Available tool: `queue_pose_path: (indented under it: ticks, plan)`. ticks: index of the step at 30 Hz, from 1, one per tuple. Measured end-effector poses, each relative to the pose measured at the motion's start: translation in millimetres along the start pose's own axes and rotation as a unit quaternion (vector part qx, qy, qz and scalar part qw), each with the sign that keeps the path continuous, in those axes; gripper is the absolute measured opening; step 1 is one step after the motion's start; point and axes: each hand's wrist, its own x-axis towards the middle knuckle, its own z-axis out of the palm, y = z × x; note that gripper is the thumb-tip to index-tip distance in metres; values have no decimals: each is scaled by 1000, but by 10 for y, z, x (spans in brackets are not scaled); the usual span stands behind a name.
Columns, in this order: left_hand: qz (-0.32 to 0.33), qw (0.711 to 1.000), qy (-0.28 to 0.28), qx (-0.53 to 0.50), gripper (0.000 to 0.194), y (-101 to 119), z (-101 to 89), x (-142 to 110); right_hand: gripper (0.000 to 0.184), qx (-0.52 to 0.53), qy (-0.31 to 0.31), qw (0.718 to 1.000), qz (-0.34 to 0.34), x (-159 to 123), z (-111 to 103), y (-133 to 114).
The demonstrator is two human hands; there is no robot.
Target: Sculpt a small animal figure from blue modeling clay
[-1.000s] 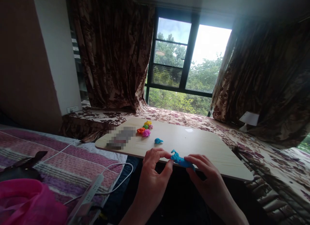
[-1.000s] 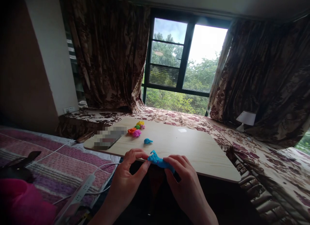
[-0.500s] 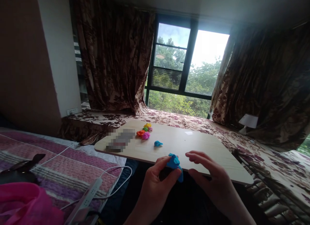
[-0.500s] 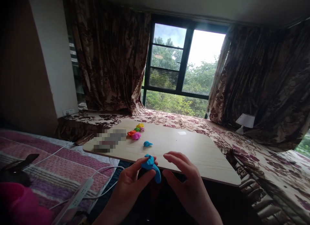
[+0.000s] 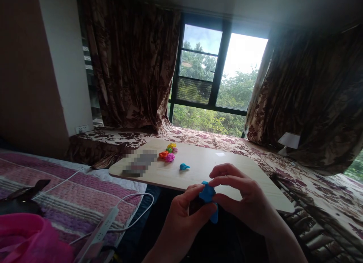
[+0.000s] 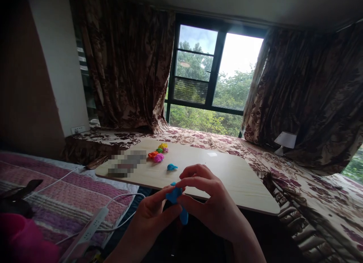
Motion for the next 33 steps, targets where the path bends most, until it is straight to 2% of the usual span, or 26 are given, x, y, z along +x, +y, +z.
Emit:
queue_pose_path:
  ticks: [9, 11, 14, 17, 21, 24, 29, 33]
  plan:
    - [-21, 999, -4, -40, 24, -5, 4, -9, 18, 49, 6, 999, 6, 8, 38, -8]
    - [-45, 994, 12, -99, 28, -56, -24, -7, 27, 48, 23, 999, 8, -19, 23, 4]
    - [-92, 970, 28, -225, 31, -154, -72, 13, 36, 44, 54, 997, 28, -109, 27, 49]
    - [-106, 950, 25, -292, 31, -221, -85, 40, 38, 33, 48, 997, 53, -207, 124, 111]
    - [-101, 946, 28, -306, 30, -260, -72, 74, 28, 30, 78, 994, 64, -252, 309, 218]
    - [-122, 949, 37, -288, 26, -283, -80, 101, 27, 31, 117, 990, 71, -232, 351, 312]
    - [-178, 932, 71, -307, 8, -311, -91, 152, 28, 49, 97, 990, 85, -188, 305, 397]
    - [-211, 907, 85, -355, 9, -341, -109, 183, 28, 72, 92, 988, 104, -166, 301, 452]
